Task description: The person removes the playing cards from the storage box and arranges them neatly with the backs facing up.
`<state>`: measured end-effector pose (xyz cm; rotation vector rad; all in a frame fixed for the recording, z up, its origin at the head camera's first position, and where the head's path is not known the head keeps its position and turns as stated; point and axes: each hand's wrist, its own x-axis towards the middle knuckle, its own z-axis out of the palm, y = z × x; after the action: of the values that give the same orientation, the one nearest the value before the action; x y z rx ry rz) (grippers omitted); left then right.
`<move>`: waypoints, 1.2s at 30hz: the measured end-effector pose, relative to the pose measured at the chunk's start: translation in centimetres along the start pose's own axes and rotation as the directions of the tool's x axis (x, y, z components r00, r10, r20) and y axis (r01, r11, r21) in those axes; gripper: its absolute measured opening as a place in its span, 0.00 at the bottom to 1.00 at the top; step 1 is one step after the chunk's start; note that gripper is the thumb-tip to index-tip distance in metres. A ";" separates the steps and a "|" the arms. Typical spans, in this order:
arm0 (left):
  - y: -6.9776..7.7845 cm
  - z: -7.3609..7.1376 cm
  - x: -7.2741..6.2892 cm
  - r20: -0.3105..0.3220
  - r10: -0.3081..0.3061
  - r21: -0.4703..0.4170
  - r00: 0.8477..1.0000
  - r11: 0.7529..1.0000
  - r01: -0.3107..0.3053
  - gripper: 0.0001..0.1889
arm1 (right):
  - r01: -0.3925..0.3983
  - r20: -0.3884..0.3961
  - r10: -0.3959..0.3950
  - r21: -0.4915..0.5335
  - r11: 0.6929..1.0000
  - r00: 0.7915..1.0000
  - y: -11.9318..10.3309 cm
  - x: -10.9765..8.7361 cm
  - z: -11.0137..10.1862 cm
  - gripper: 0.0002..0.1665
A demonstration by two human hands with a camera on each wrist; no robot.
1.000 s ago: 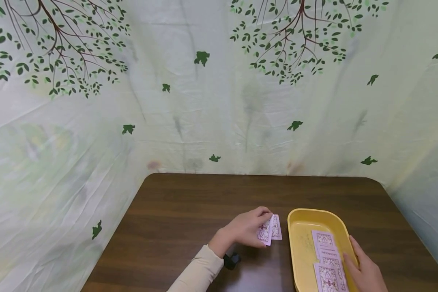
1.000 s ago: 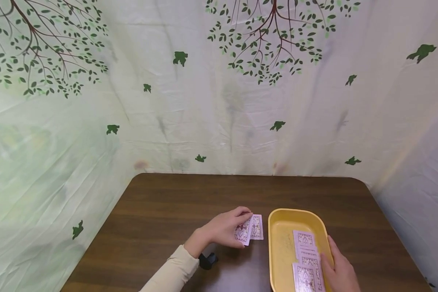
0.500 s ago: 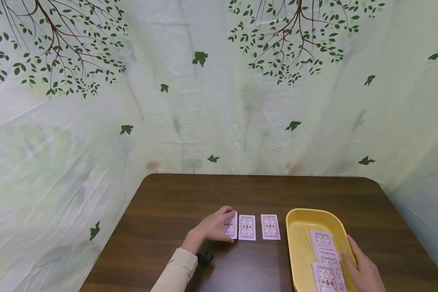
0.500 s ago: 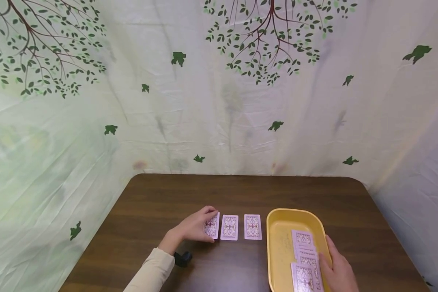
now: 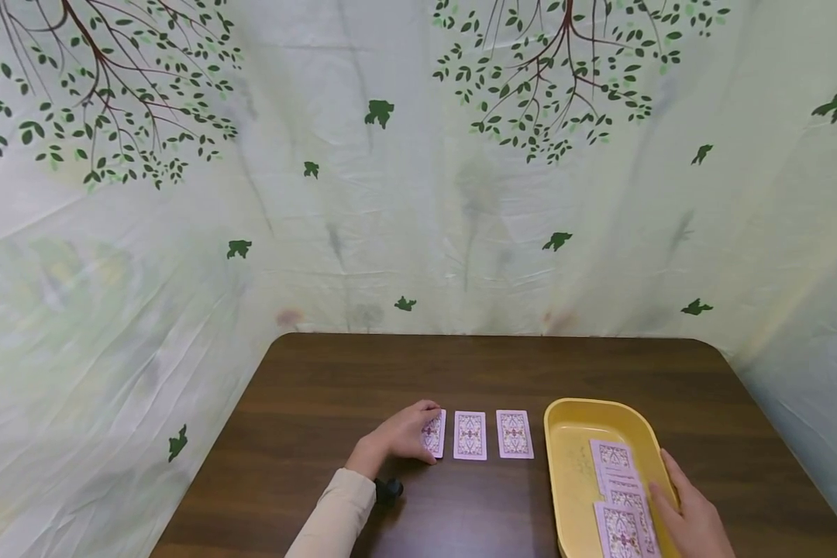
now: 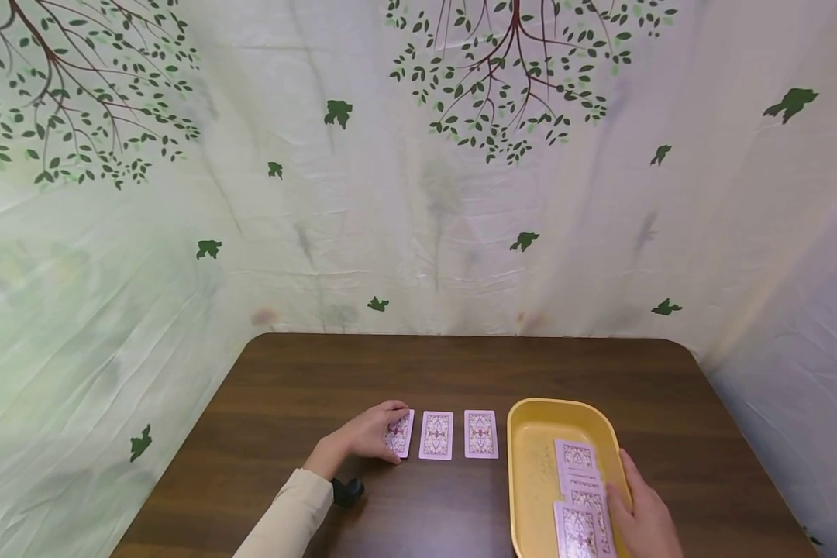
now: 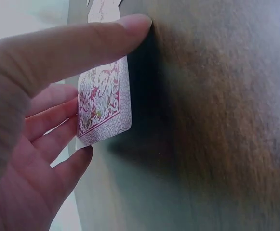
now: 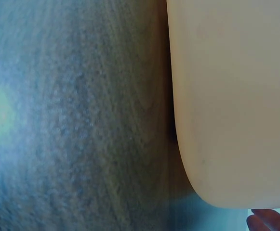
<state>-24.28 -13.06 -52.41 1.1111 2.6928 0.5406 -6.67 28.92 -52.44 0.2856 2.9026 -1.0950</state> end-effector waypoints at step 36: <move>-0.6 0.3 -0.3 0.052 -0.023 -0.106 0.998 0.994 0.028 0.41 | -0.024 0.013 0.025 -0.009 1.000 1.000 0.0 0.1 0.1 0.41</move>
<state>-24.38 -13.53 -52.89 1.0467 2.5980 0.6357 -6.75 28.86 -52.53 0.3117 2.8840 -1.0758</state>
